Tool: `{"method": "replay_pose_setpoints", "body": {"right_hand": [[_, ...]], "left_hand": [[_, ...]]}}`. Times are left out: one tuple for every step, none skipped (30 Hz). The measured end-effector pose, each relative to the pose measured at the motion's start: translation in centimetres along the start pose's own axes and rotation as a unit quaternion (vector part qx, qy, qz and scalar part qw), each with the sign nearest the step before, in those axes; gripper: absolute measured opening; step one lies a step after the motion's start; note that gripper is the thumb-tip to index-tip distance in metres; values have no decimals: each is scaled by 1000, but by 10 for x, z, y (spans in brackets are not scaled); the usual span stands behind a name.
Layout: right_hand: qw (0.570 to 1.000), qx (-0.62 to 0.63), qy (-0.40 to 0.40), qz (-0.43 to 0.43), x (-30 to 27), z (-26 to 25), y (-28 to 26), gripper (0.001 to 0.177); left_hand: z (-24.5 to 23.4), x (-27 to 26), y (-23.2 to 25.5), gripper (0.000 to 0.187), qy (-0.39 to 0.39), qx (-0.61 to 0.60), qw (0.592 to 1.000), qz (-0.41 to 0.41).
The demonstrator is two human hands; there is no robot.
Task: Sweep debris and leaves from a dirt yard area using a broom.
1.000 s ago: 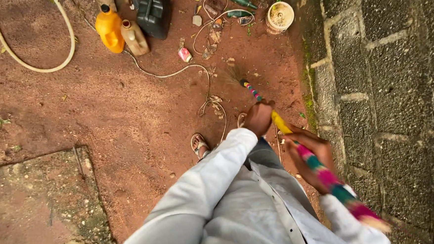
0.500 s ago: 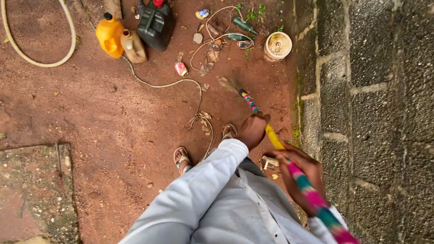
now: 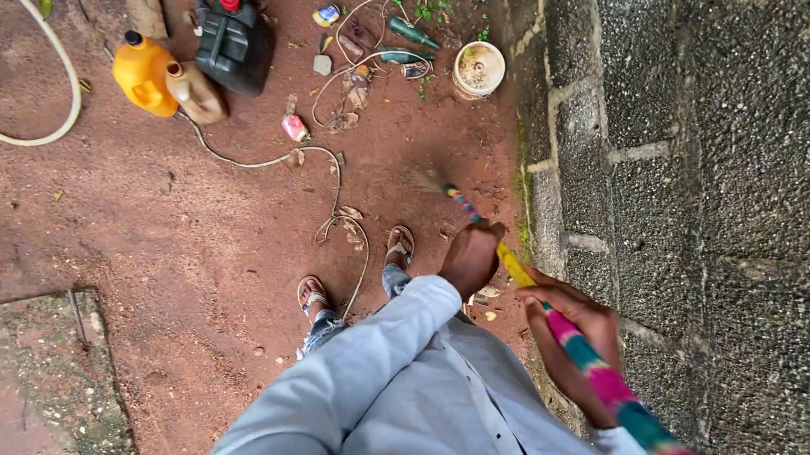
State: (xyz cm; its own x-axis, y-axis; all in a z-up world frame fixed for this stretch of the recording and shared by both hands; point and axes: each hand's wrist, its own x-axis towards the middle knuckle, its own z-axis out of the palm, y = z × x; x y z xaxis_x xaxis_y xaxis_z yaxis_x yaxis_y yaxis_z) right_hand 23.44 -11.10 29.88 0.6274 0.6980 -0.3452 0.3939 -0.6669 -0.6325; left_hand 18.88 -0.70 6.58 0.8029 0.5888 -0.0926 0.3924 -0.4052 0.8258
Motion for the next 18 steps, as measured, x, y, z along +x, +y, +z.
{"method": "replay_pose_setpoints", "body": {"right_hand": [[1000,1,2,3,8,10,13,19],[997,-8,17,-81,16,19,26,19],[986,-18,30,-166,25,29,40,19],[986,-18,30,-164,30,32,50,19],[988,46,10,-145,38,36,59,19],[986,110,-10,-125,46,41,67,20],[986,110,-10,-125,45,36,69,20],[983,124,-19,-134,44,31,71,19],[980,138,-28,-141,40,24,75,19],[980,137,-29,-139,34,14,74,19],[977,162,-22,-139,31,3,71,19],[972,187,-15,-139,27,-7,66,19],[972,188,-17,-141,29,-8,62,19],[981,142,16,-130,30,-8,58,16],[987,95,51,-118,32,-8,54,14],[986,97,53,-122,45,1,50,14],[985,42,42,-161,57,10,45,17],[979,-13,32,-199,70,19,40,22]], "left_hand": [[3,9,-3,26,-3,0,1000,2],[6,18,-6,23,-54,11,998,20],[9,26,-9,21,-103,23,994,36],[14,25,-20,21,-105,22,994,37],[16,29,-32,17,-97,36,995,-5],[18,32,-45,14,-90,49,994,-47],[12,28,-41,14,-90,49,994,-48],[6,24,-36,18,-54,62,995,-64],[2,18,-30,21,-19,74,994,-80],[0,16,-17,21,-21,72,994,-81],[-5,16,-5,17,-16,56,995,-87],[-12,15,7,12,-10,39,995,-92],[-10,19,12,12,-7,41,995,-93],[-9,24,16,18,-26,35,997,-68],[-8,30,20,25,-45,30,998,-41],[-6,44,9,25,-43,33,998,-40],[-4,56,-2,17,-40,-56,989,-128],[-2,69,-12,15,-37,-145,965,-214]]}}
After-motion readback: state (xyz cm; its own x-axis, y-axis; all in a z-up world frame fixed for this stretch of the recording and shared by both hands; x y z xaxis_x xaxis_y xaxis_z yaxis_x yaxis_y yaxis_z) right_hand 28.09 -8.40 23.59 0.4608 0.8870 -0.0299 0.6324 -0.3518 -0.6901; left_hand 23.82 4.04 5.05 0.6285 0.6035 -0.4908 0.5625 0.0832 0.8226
